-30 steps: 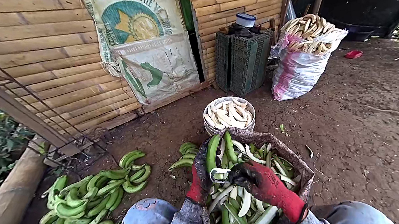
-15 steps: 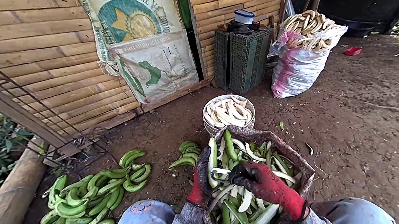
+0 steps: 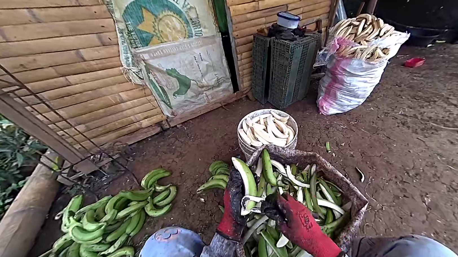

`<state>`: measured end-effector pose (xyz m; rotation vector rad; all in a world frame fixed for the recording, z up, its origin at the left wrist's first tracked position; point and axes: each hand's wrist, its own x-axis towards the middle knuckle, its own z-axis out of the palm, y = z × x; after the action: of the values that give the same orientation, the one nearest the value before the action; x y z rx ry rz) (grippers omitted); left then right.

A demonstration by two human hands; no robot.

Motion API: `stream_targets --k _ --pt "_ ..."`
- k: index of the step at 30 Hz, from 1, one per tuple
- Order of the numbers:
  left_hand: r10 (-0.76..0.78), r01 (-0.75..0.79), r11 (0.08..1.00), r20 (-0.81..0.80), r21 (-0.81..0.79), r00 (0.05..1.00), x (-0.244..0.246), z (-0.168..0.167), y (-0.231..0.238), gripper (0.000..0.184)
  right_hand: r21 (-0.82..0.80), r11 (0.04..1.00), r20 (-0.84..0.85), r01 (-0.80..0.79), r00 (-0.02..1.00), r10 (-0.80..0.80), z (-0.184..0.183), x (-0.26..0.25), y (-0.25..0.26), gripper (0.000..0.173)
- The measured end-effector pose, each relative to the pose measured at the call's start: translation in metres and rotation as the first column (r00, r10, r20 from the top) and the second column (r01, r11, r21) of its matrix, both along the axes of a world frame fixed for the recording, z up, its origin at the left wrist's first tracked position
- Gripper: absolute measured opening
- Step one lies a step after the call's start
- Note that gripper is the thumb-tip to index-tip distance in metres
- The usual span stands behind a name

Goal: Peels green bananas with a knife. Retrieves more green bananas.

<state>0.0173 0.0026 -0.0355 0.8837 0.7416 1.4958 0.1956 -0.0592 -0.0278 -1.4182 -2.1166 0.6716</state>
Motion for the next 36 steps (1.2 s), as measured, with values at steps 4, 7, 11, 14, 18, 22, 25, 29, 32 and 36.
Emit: stream_targets --k 4,7,11,14,18,22,25,29,32,36 --pt "-0.338 0.317 0.94 -0.49 -0.129 0.804 -0.017 -0.01 -0.013 0.04 0.115 0.955 0.109 0.275 0.952 -0.287 0.01 0.031 0.042 0.046" --pt "-0.313 0.264 0.947 -0.345 -0.183 0.885 -0.009 -0.005 -0.014 0.04 0.01 0.929 0.076 0.37 0.926 -0.37 0.027 0.048 0.053 0.043" --pt "0.143 -0.144 0.983 -0.025 -0.109 0.989 0.005 0.007 -0.003 0.04 0.116 0.977 -0.077 0.177 0.983 -0.169 0.013 0.013 0.012 0.042" --pt "0.267 -0.255 0.963 0.177 -0.09 0.947 0.004 0.003 0.007 0.035 0.256 0.961 -0.04 0.105 0.994 -0.098 0.001 -0.014 -0.007 0.04" --pt "0.096 -0.092 0.995 0.261 -0.026 0.961 0.009 0.008 -0.002 0.036 0.147 0.976 0.044 0.162 0.985 -0.17 0.017 -0.008 0.009 0.042" --pt "0.111 -0.132 0.989 -0.249 -0.069 0.962 0.005 0.014 -0.003 0.043 0.248 0.957 0.057 0.152 0.984 -0.171 0.003 0.002 0.013 0.042" --pt "0.159 -0.219 0.975 -0.557 -0.041 0.815 0.009 0.017 -0.01 0.04 0.303 0.939 0.066 0.164 0.979 -0.192 -0.002 0.002 0.019 0.041" --pt "0.018 -0.016 1.0 -0.832 0.011 0.554 0.021 0.027 -0.042 0.04 -0.103 0.96 0.09 0.261 0.963 -0.253 0.015 0.021 0.048 0.036" --pt "-0.087 0.022 0.992 -0.562 -0.122 0.822 0.024 0.021 -0.032 0.04 -0.136 0.933 0.092 0.333 0.942 -0.322 0.015 0.036 0.058 0.038" --pt "-0.37 0.486 0.863 0.486 -0.136 0.792 -0.009 0.002 0.006 0.06 0.326 0.945 -0.13 0.008 0.991 0.036 -0.006 0.029 0.032 0.037"
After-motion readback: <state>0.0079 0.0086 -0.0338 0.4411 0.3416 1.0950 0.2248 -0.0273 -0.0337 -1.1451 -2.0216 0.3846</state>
